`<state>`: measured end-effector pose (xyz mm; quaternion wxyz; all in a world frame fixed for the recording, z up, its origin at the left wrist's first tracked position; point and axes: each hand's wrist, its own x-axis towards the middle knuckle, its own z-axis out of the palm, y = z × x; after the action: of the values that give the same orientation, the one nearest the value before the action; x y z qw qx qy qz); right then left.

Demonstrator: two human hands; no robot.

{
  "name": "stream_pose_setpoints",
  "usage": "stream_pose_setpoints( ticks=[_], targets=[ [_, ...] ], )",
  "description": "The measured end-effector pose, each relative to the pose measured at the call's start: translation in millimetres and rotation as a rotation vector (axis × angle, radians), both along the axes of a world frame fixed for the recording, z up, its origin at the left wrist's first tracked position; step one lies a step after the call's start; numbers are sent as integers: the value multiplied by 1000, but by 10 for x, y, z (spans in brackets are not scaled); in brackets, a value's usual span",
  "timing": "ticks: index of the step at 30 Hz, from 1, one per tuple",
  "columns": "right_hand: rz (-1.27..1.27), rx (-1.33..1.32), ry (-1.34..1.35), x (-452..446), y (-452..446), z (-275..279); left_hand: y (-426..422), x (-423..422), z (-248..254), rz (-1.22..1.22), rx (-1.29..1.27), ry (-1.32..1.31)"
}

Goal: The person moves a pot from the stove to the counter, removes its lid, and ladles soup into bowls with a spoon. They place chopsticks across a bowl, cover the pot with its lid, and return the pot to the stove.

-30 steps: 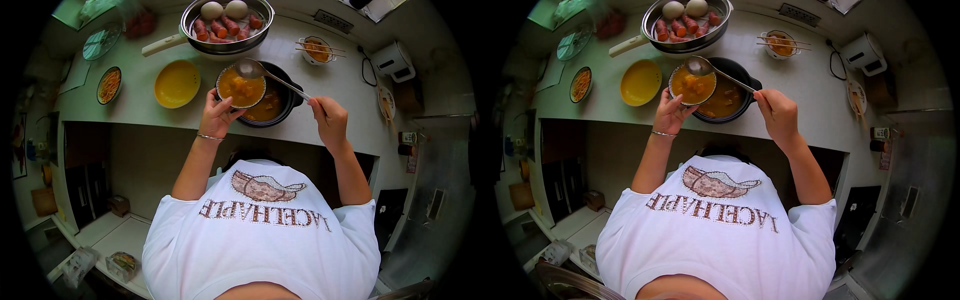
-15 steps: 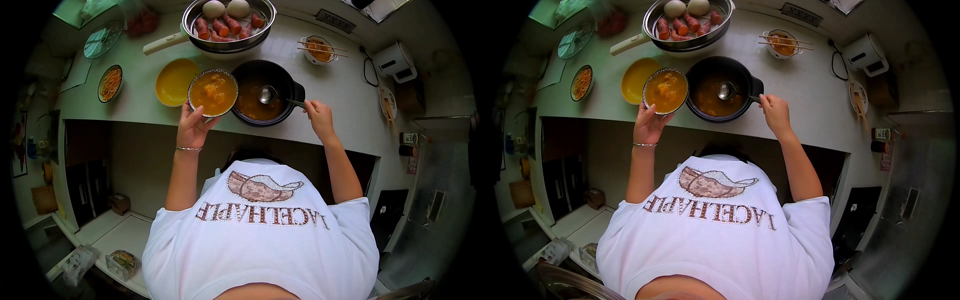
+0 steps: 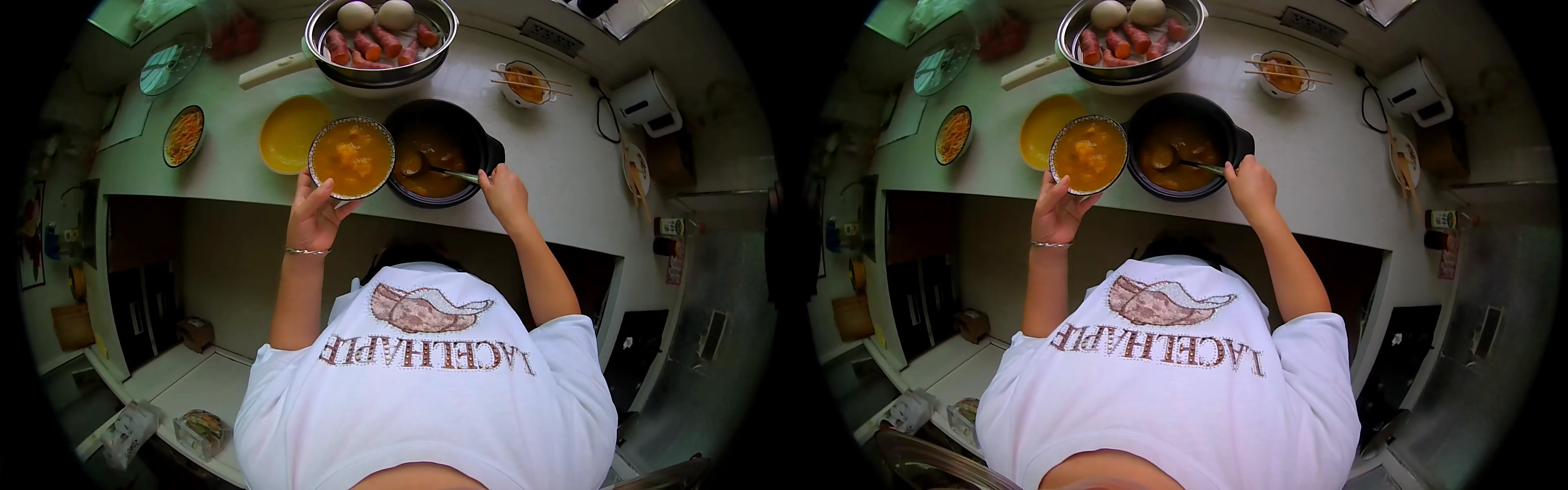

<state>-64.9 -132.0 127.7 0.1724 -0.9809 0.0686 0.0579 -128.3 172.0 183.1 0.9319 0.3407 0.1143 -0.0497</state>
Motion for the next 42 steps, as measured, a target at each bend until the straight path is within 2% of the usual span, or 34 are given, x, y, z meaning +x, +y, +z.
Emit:
stream_pose_setpoints(
  ticks=[5,7,8,10,11,13,17,19,28,36,42],
  targets=[
    [-100,37,-19,-74,-6,183,-125,109,106,-120,3,4],
    [-103,262,-120,-105,-105,277,-215,174,121,-168,-4,-11],
    [-125,261,-126,-130,-131,334,-280,208,139,-196,4,-10],
    [-61,754,-182,-217,-151,480,-404,268,177,-264,1,-16],
    [-85,750,-194,-275,-156,599,-485,299,195,-290,-1,-18],
    [96,1236,-45,-386,-158,853,-678,350,235,-372,14,-22],
    [151,1272,-53,-539,-394,1065,-1192,370,330,-458,1,-16],
    [140,1394,11,-603,-610,1132,-1497,371,329,-514,-13,-4],
    [43,1229,-118,-710,-2021,962,-3081,280,148,-555,-86,52],
    [33,1151,-103,-406,-2965,492,-4047,447,-448,-527,-82,54],
    [5,1307,3,-39,-3188,21,-4265,709,-832,-472,-19,92]
  ],
)
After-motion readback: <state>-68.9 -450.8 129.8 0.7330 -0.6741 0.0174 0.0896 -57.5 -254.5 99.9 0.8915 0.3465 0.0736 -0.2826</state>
